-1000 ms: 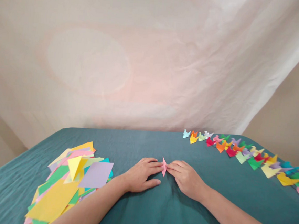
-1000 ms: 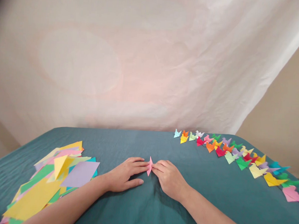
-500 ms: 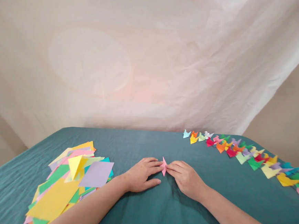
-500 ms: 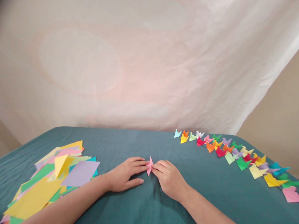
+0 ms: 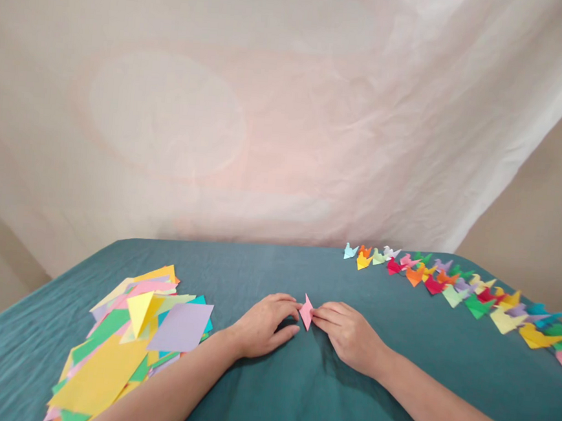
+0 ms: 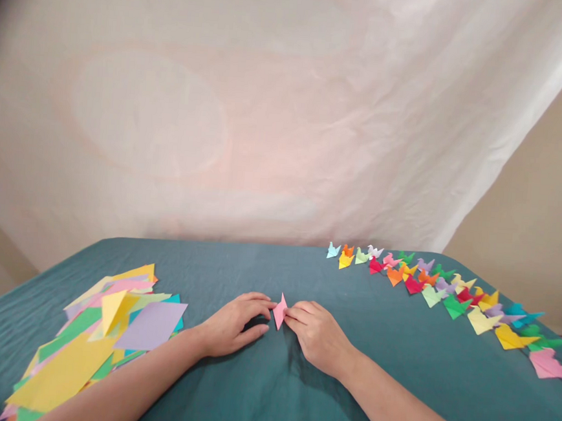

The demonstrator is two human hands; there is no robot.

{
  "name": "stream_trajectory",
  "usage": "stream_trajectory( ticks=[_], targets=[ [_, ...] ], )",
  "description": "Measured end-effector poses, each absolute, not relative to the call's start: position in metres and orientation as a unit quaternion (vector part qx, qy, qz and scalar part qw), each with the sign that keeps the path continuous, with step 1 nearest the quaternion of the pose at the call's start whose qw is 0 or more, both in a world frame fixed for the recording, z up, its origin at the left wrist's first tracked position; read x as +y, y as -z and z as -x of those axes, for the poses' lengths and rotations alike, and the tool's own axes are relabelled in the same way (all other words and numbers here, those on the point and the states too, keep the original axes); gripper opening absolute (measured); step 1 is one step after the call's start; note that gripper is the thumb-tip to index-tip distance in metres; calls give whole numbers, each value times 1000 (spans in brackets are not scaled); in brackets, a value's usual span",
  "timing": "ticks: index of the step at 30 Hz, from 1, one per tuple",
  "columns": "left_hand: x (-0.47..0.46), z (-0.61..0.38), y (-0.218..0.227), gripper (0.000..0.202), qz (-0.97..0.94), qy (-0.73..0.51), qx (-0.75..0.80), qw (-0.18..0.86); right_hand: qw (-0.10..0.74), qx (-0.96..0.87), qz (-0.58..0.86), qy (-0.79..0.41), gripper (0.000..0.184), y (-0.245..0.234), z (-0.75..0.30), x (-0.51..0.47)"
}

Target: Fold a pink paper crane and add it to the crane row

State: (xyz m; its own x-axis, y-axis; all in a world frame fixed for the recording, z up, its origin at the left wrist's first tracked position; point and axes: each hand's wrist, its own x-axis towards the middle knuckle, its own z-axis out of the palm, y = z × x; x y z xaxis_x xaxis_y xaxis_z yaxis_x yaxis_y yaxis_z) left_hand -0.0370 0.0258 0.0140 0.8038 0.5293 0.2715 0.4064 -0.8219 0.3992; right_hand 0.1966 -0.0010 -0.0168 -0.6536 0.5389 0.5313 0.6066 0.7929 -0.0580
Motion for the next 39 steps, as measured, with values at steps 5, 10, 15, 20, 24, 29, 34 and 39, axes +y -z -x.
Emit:
stream_trajectory(
  ticks=[5,10,15,20,24,29,34,39],
  targets=[
    [26,38,-15,17,-938,-183,247,159,272,-907,316,59,31,17,-196,-1],
    [26,38,-16,24,-942,-181,237,154,265,-910,314,55,32,15,-196,-2],
    [26,37,-16,26,-948,-173,228,143,272,-909,310,60,32,14,-196,-2],
    [26,38,-17,27,-948,-170,229,142,267,-910,313,52,33,14,-197,-3],
    [26,38,-17,28,-948,-171,227,142,265,-910,314,51,33,12,-196,-3],
    [27,38,-17,29,-948,-168,227,145,272,-909,312,56,34,9,-195,-4],
    [26,38,-18,29,-945,-175,229,154,270,-906,322,48,36,9,-195,-4],
    [25,38,-18,32,-943,-175,233,158,277,-902,329,39,39,13,-196,-3]
  ],
)
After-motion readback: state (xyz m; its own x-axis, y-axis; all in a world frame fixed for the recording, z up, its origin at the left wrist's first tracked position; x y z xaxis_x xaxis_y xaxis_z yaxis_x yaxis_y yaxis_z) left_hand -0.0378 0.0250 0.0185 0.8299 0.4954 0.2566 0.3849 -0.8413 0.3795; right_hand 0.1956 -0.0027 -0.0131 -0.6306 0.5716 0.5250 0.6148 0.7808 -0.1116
